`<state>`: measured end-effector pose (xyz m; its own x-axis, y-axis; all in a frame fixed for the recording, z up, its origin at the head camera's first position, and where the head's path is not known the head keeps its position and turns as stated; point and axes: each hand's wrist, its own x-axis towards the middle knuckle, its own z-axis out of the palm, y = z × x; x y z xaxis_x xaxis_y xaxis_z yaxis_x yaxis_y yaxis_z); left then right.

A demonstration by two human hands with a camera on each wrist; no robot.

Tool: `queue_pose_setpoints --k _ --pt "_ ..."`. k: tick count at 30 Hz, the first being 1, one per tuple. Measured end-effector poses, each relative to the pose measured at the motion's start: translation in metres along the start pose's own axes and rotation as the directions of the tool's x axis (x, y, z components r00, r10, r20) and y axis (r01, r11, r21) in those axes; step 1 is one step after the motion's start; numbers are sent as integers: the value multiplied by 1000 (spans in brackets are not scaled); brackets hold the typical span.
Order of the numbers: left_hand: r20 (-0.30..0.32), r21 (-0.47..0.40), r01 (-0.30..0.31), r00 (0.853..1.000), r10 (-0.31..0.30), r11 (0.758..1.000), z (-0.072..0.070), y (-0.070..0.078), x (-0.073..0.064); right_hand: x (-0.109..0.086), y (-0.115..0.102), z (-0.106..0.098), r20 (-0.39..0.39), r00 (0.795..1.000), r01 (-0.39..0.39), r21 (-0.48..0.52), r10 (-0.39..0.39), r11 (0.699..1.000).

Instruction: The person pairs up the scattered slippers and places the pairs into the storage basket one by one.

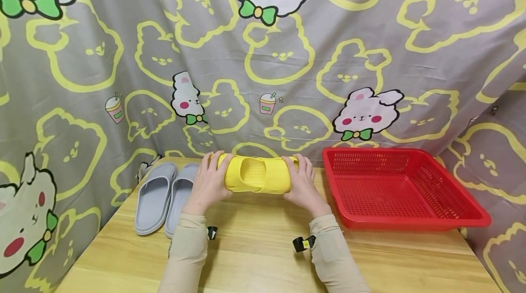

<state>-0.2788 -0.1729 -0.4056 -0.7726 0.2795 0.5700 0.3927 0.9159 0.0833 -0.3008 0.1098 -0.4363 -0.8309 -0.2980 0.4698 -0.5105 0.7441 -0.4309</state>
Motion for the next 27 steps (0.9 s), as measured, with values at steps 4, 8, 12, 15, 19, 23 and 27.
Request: queue_pose_setpoints --k 4,8,12,15,19,23,27 --pt "8 0 1 1000 -1 1000 2 0 1 0 0 0 18 1000 -15 3 15 1000" --pt "6 4 -5 1000 5 1000 4 1 1 0 0 1 17 1000 -8 0 8 1000" --pt "3 6 -5 1000 5 1000 4 3 1 0 0 0 11 1000 -2 2 2 1000" --pt "-3 -3 -3 1000 3 1000 4 3 1 0 -1 0 7 1000 -3 6 3 1000" --pt "-16 -8 -9 1000 8 1000 5 4 0 0 -2 0 -3 1000 2 6 -2 1000" --pt "-29 -7 -17 999 17 1000 7 5 0 0 -2 -1 5 1000 5 10 -5 1000" --pt "-23 -26 -12 1000 11 1000 8 6 1 0 -1 -3 12 1000 -4 -13 4 1000"
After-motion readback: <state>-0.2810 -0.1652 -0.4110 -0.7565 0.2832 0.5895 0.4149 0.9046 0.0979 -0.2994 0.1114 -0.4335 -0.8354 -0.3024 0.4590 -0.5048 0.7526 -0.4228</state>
